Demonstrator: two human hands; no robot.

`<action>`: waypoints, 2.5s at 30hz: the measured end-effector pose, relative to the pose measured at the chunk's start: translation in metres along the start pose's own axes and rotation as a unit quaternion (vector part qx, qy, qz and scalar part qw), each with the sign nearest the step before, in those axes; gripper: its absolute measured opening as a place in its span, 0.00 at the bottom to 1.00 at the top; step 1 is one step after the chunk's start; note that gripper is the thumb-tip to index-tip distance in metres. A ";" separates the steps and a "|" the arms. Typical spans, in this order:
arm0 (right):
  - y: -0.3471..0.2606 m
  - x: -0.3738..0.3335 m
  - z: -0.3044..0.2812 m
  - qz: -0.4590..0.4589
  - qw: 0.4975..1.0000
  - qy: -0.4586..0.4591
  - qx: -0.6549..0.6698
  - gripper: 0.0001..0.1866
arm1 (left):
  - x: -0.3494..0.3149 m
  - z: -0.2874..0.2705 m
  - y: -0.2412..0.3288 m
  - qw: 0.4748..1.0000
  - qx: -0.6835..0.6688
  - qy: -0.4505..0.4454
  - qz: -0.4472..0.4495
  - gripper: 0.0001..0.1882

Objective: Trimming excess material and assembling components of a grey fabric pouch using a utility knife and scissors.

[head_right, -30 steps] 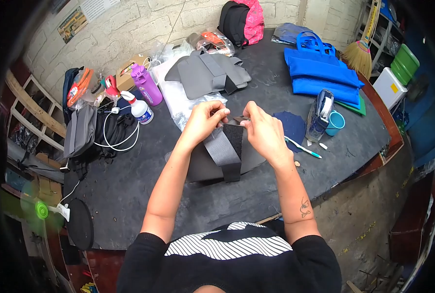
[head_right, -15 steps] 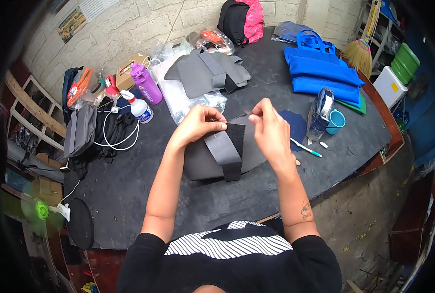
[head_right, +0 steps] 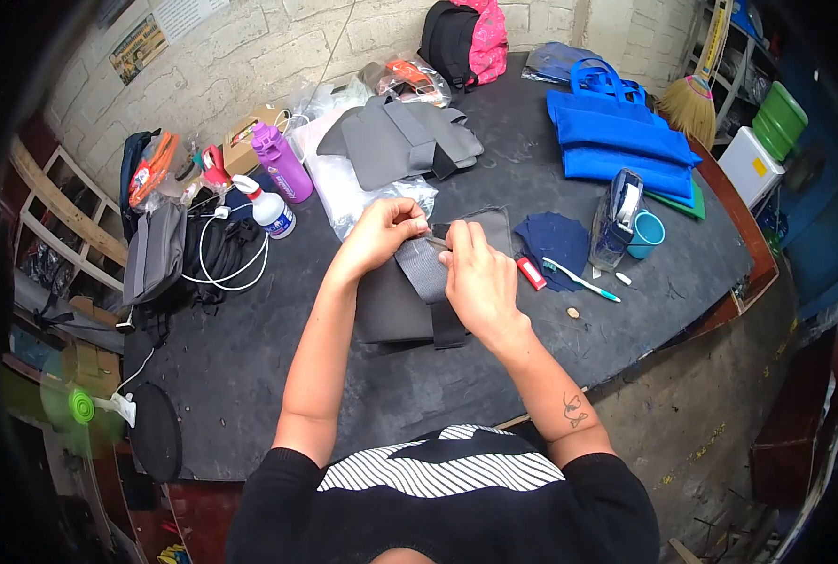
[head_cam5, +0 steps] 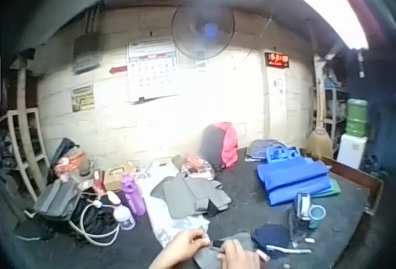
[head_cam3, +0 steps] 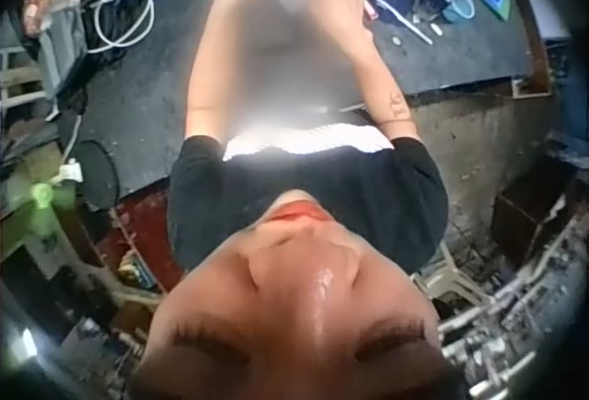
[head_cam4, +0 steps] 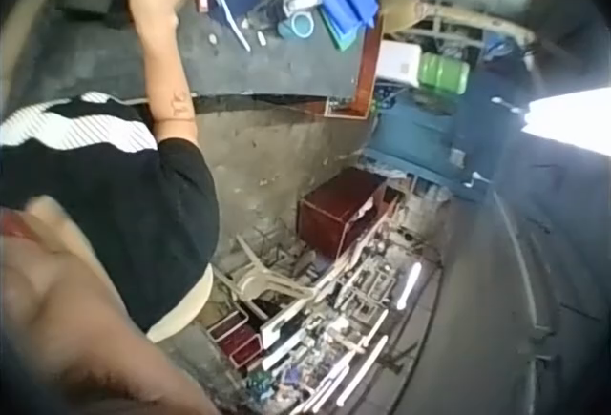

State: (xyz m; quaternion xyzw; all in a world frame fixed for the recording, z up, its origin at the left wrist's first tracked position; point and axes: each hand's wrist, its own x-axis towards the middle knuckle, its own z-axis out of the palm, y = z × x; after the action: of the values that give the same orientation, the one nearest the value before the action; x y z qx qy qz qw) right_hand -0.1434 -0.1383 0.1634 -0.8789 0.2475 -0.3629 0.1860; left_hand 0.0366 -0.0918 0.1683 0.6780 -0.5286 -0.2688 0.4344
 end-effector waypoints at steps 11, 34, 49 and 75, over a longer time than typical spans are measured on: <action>0.026 0.004 0.006 0.023 0.978 0.175 0.108 0.13 | 0.001 -0.002 -0.006 0.995 -0.095 -0.004 0.043 0.07; 0.055 0.021 0.046 0.221 0.882 0.125 0.398 0.30 | 0.033 0.014 0.005 0.994 -0.026 0.086 0.060 0.06; 0.030 0.022 0.019 0.045 0.993 0.103 -0.037 0.08 | 0.034 0.024 -0.002 0.992 -0.021 0.094 0.084 0.08; 0.072 0.011 0.063 0.161 0.894 0.102 0.406 0.20 | 0.045 0.026 -0.024 0.989 -0.090 0.097 0.057 0.15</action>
State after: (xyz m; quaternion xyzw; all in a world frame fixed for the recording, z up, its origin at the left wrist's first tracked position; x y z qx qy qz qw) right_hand -0.1124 -0.1939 0.0907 -0.6328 0.2345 -0.4846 0.5566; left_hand 0.0402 -0.1409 0.1391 0.6275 -0.4954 -0.2229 0.5579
